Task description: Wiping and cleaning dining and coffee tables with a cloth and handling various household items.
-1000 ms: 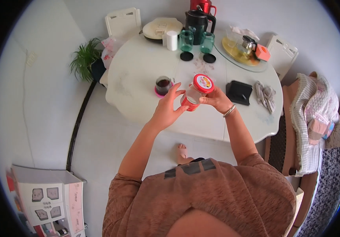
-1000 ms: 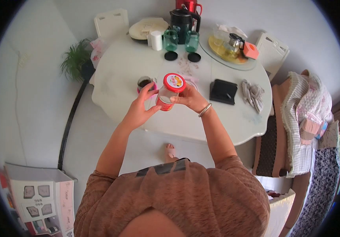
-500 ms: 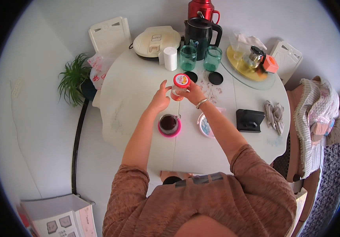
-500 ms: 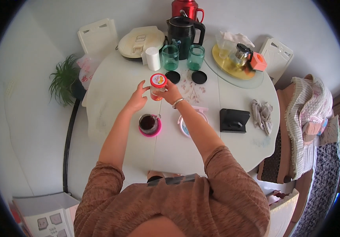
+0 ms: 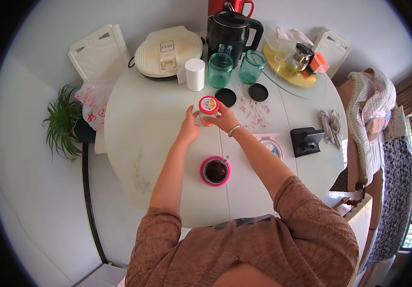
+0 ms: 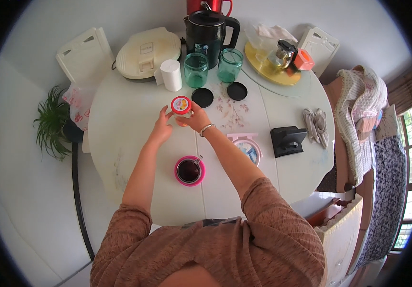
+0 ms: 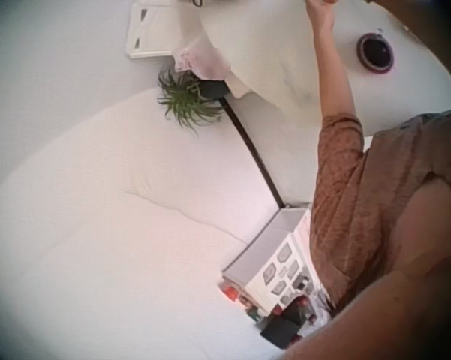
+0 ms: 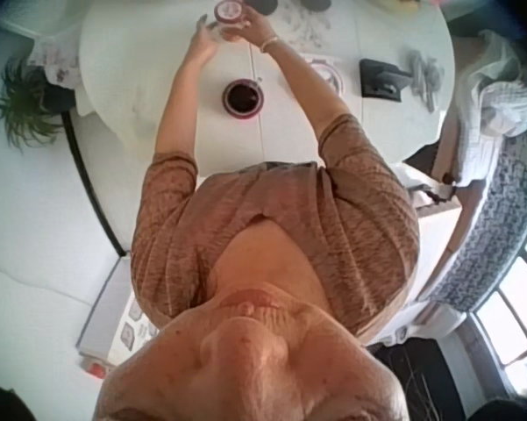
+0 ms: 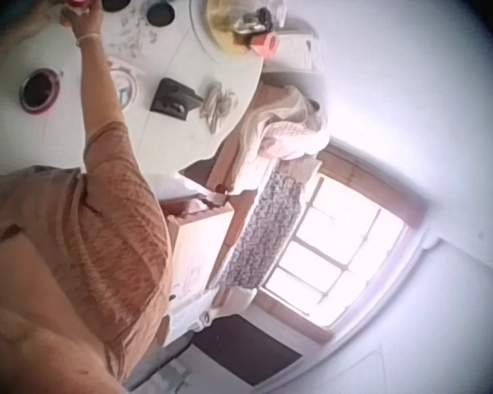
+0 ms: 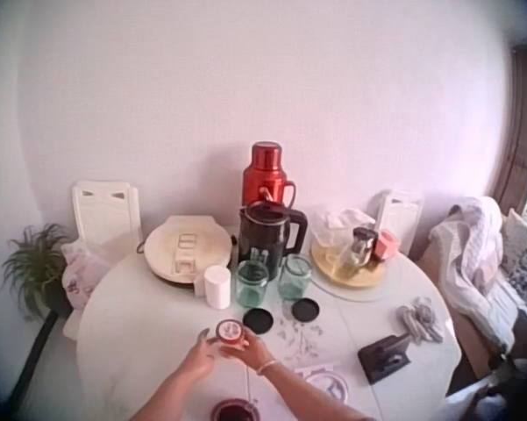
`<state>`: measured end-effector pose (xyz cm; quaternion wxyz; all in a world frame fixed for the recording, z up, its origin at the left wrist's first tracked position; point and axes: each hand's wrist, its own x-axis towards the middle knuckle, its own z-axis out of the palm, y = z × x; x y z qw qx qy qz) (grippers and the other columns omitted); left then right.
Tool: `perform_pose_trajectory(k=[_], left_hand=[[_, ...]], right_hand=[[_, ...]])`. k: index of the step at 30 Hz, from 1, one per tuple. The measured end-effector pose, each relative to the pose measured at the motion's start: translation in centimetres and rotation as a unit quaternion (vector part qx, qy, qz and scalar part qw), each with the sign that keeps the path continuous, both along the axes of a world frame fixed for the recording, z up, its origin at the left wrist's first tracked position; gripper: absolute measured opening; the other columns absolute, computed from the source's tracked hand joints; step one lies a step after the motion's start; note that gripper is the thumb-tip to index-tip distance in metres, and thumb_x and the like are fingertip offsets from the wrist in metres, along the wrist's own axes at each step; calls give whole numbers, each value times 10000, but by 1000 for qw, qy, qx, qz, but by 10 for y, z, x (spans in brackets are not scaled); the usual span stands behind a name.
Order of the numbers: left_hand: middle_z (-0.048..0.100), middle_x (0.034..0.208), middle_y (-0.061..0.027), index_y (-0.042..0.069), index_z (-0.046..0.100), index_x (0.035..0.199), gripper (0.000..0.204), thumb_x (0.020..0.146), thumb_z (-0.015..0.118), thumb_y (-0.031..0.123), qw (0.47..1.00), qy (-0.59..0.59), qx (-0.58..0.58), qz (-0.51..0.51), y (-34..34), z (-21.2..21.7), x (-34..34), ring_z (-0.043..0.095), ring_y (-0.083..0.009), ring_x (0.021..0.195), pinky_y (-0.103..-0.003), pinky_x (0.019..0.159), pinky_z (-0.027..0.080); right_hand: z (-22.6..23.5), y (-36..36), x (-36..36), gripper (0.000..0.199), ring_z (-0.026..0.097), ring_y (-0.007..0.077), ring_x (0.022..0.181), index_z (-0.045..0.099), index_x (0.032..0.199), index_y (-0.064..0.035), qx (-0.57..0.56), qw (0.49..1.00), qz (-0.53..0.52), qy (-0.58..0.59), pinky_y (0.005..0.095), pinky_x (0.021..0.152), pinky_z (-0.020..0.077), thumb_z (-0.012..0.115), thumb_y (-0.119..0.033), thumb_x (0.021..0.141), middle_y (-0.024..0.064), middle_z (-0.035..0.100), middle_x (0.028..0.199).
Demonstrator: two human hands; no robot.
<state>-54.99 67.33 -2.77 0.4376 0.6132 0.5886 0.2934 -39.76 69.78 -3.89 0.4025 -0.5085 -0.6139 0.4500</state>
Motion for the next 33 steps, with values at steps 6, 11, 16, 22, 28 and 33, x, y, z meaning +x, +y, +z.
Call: perform_pose_trajectory(k=[6, 11, 16, 22, 28, 33], left_hand=[[358, 1249, -168, 46, 169, 1270, 654, 657, 352, -84, 1000, -2, 18, -22, 1, -12, -4, 355, -316, 1141, -345, 928, 300], [373, 1206, -168, 36, 264, 1235, 567, 698, 427, -48, 980, 53, 176, 72, -16, -9, -28, 336, -317, 1125, -378, 942, 269], [457, 1099, -134, -8, 404, 1104, 378, 731, 447, -48, 932, -28, 352, 78, -71, 67, 17, 434, -284, 998, -357, 864, 335], [524, 983, -140, 19, 482, 1022, 283, 747, 532, 62, 783, 27, 342, -518, -163, 78, 116, 495, -287, 911, -354, 754, 396], [568, 884, -135, 26, 535, 935, 218, 729, 560, 94, 661, 32, 247, -708, -248, 75, 208, 521, -302, 829, -383, 701, 411], [568, 867, -139, 15, 531, 928, 227, 720, 573, 98, 581, 9, 278, -765, -346, 82, 306, 524, -308, 814, -382, 695, 416]], right_hand=[[1, -4, 1, 845, 464, 214, 1049, 257, 1268, -79, 15, 996, 12, -88, 309, 856, 384, 728, -267, 592, 112, 499, 1111], [5, -30, 27, 910, 360, 274, 1151, 121, 1315, -150, 9, 996, -35, -83, 374, 900, 345, 708, -261, 628, 192, 371, 1225], [22, -127, 105, 709, 502, 246, 997, 252, 1269, -129, -27, 988, -152, -27, 313, 803, 420, 643, -262, 693, 175, 515, 1070], [38, -294, 153, 301, 584, 220, 708, 545, 983, -80, -177, 949, -233, -116, 303, 667, 461, 574, -227, 721, 115, 611, 798], [36, -455, 173, 274, 579, 235, 751, 557, 953, -56, -231, 910, -329, -97, 312, 702, 450, 537, -227, 739, 114, 612, 824], [30, -594, 207, 284, 571, 259, 809, 553, 953, -38, -264, 852, -443, -92, 338, 735, 441, 524, -235, 750, 121, 608, 865]])
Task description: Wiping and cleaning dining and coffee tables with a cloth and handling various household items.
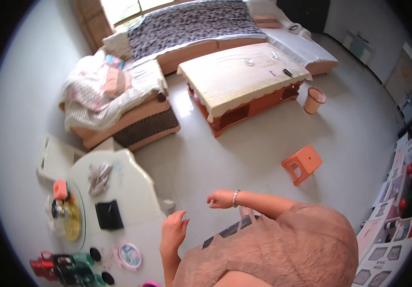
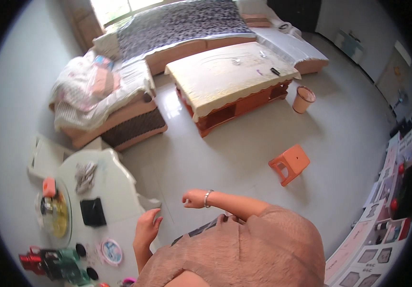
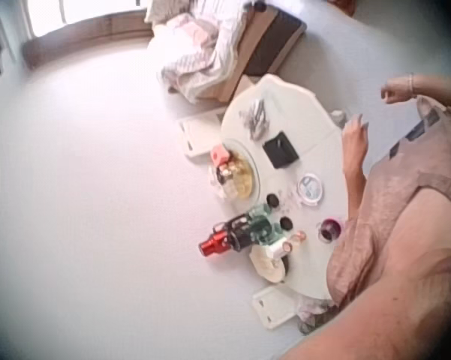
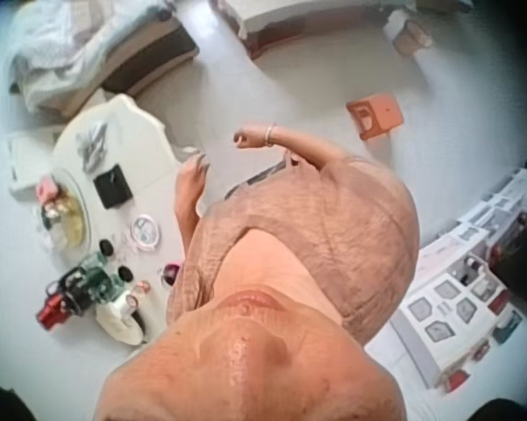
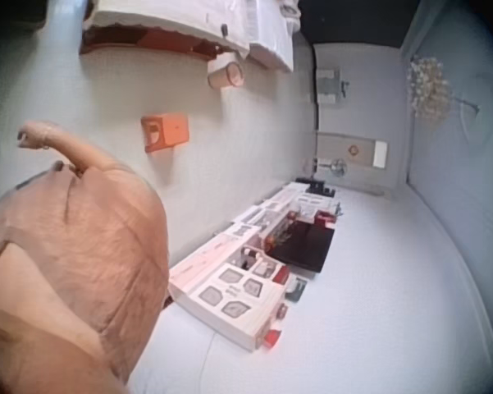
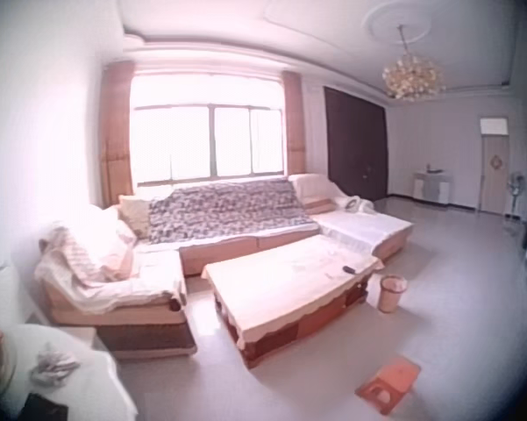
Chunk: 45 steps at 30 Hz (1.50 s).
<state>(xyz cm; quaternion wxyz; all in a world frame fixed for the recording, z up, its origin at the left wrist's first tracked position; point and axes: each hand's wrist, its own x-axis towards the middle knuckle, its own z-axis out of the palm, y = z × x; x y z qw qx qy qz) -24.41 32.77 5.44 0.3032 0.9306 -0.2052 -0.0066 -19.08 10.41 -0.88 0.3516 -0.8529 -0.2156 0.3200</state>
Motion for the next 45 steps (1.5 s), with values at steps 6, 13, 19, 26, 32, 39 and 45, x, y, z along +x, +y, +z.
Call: perform_pose_trajectory(k=[6, 13, 19, 26, 32, 39, 45], left_hand=[[563, 931, -128, 20, 521, 951, 272, 721, 593, 147, 985, 16, 20, -168, -141, -4, 97, 521, -290, 861, -366, 735, 418], [559, 960, -133, 56, 522, 995, 292, 748, 572, 203, 973, 103, 61, -197, -225, -2, 187, 514, -296, 899, -357, 753, 422], [560, 954, -132, 58, 521, 1002, 283, 766, 549, 211, 946, 132, 147, -258, -284, -9, 293, 513, -295, 895, -360, 747, 419], [544, 985, -148, 46, 513, 1020, 287, 778, 532, 201, 887, 96, 91, -442, -422, -2, 396, 495, -311, 930, -362, 774, 406], [540, 998, -142, 45, 503, 1036, 296, 793, 513, 215, 822, 103, 119, -547, -535, -10, 450, 497, -303, 932, -360, 778, 405], [536, 1000, -149, 45, 499, 1045, 311, 801, 503, 237, 799, 147, 158, -561, -680, -33, 507, 499, -299, 932, -357, 787, 407], [536, 998, -151, 41, 496, 1050, 308, 803, 504, 225, 826, 145, 95, -536, -791, -22, 558, 500, -300, 931, -347, 777, 413]], right_hand=[[-19, -149, 27, 327, 562, 257, 844, 535, 1000, -50, -8, 989, -132, 60, 324, 767, 428, 520, -274, 762, 126, 597, 919], [-19, -239, 81, 326, 560, 242, 862, 538, 997, -47, 13, 979, -191, 64, 320, 769, 428, 520, -276, 765, 113, 601, 918], [-28, -280, 148, 325, 570, 238, 834, 523, 1006, -46, 80, 962, -258, 52, 305, 762, 433, 540, -263, 764, 121, 603, 902], [-21, -362, 215, 308, 582, 213, 772, 520, 994, -50, 90, 916, -392, 8, 304, 689, 456, 559, -243, 758, 116, 609, 844], [-40, -458, 221, 304, 581, 167, 769, 528, 983, -43, 45, 865, -499, 11, 280, 691, 455, 592, -232, 755, 95, 613, 823], [-54, -617, 260, 308, 572, 146, 765, 538, 976, -26, 39, 806, -589, 31, 267, 682, 456, 584, -231, 751, 90, 609, 824], [-33, -734, 330, 305, 578, 166, 761, 545, 965, -32, 26, 835, -549, 30, 277, 688, 454, 564, -254, 756, 91, 610, 834]])
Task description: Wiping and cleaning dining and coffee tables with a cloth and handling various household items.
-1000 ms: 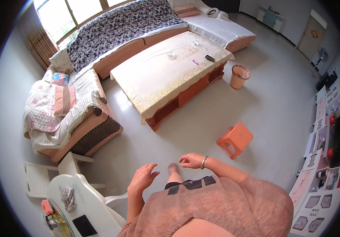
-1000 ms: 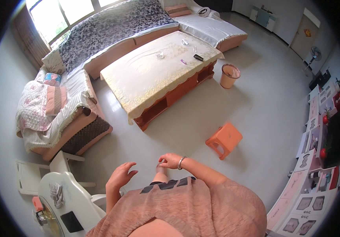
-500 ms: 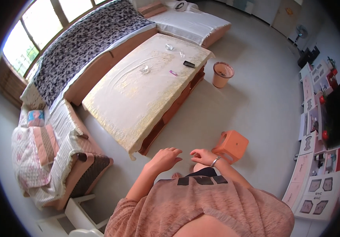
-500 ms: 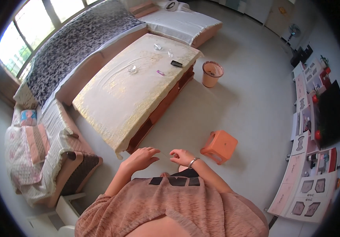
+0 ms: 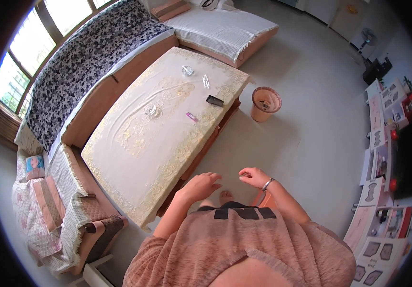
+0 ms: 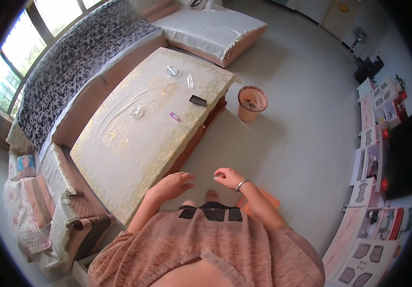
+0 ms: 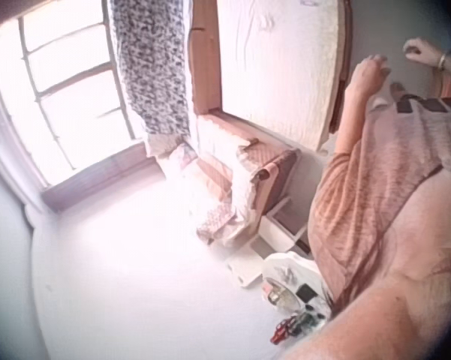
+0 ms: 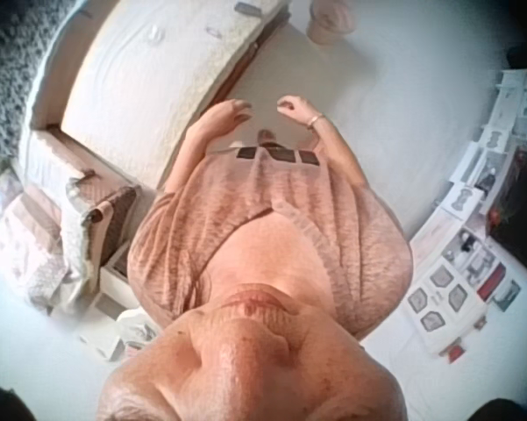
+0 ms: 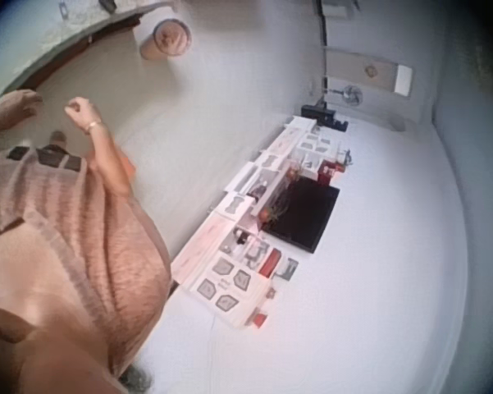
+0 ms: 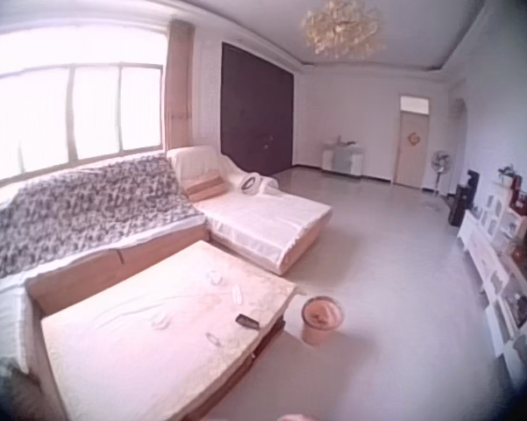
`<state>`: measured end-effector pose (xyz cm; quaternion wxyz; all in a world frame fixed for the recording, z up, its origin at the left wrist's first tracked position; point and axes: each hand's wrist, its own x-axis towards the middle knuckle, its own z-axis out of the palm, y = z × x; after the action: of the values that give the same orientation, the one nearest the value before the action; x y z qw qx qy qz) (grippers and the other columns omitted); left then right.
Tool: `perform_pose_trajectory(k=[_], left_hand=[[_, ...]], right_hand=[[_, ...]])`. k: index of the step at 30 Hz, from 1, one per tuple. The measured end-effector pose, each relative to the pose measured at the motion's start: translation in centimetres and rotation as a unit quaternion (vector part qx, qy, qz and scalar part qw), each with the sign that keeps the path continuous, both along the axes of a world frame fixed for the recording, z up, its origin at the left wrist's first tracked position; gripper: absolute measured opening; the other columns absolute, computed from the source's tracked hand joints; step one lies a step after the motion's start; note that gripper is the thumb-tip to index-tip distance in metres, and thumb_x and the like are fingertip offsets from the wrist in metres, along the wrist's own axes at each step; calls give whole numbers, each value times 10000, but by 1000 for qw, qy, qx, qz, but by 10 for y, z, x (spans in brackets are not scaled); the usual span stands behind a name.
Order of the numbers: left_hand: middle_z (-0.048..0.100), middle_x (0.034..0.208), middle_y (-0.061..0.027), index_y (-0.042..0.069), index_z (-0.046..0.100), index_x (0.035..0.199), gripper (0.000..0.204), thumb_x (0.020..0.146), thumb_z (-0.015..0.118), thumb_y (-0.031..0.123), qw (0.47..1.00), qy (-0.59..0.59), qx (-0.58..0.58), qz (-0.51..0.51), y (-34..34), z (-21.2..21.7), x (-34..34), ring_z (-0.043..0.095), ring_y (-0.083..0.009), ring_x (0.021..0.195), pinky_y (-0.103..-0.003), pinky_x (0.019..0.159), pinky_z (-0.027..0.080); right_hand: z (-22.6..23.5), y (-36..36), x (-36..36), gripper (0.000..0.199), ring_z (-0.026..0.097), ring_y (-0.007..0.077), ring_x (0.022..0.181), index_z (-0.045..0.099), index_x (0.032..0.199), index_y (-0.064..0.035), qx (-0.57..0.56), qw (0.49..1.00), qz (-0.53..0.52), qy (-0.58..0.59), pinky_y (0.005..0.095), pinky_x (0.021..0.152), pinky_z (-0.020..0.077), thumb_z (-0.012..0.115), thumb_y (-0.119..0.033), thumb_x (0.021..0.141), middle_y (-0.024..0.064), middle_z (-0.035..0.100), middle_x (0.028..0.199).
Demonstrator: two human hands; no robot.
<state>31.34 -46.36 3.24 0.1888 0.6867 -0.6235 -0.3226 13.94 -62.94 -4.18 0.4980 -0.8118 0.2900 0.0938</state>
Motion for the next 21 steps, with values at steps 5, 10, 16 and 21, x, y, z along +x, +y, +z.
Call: perform_pose_trajectory(k=[5, 10, 16, 21], left_hand=[[533, 1011, -152, 40, 503, 1047, 302, 802, 499, 216, 996, 18, 58, 65, -53, -9, 50, 502, -295, 935, -345, 783, 411], [551, 964, -150, 63, 517, 1029, 279, 789, 496, 205, 983, 42, 120, 129, -113, -36, 117, 503, -304, 922, -361, 773, 406], [566, 939, -170, 32, 527, 1020, 289, 790, 513, 207, 976, 65, 115, 175, -211, -76, 201, 534, -304, 872, -359, 745, 419], [571, 937, -164, 35, 533, 1011, 275, 792, 512, 201, 979, 74, 71, 176, -294, -100, 258, 546, -300, 858, -352, 732, 428]], right_hand=[[-11, -68, 64, 288, 567, 129, 743, 548, 960, -25, 46, 998, 44, -3, 262, 677, 453, 570, -235, 763, 71, 608, 819], [-32, -145, 139, 283, 560, 131, 742, 554, 954, -24, 91, 994, 61, -21, 256, 661, 454, 570, -232, 764, 73, 602, 833], [-53, -232, 225, 223, 572, 98, 731, 549, 951, -3, 144, 989, 39, 16, 226, 646, 461, 541, -150, 783, 65, 604, 810], [-82, -290, 293, 198, 577, 117, 707, 585, 894, -32, 95, 992, 82, 18, 245, 648, 457, 549, -174, 761, 64, 616, 777]])
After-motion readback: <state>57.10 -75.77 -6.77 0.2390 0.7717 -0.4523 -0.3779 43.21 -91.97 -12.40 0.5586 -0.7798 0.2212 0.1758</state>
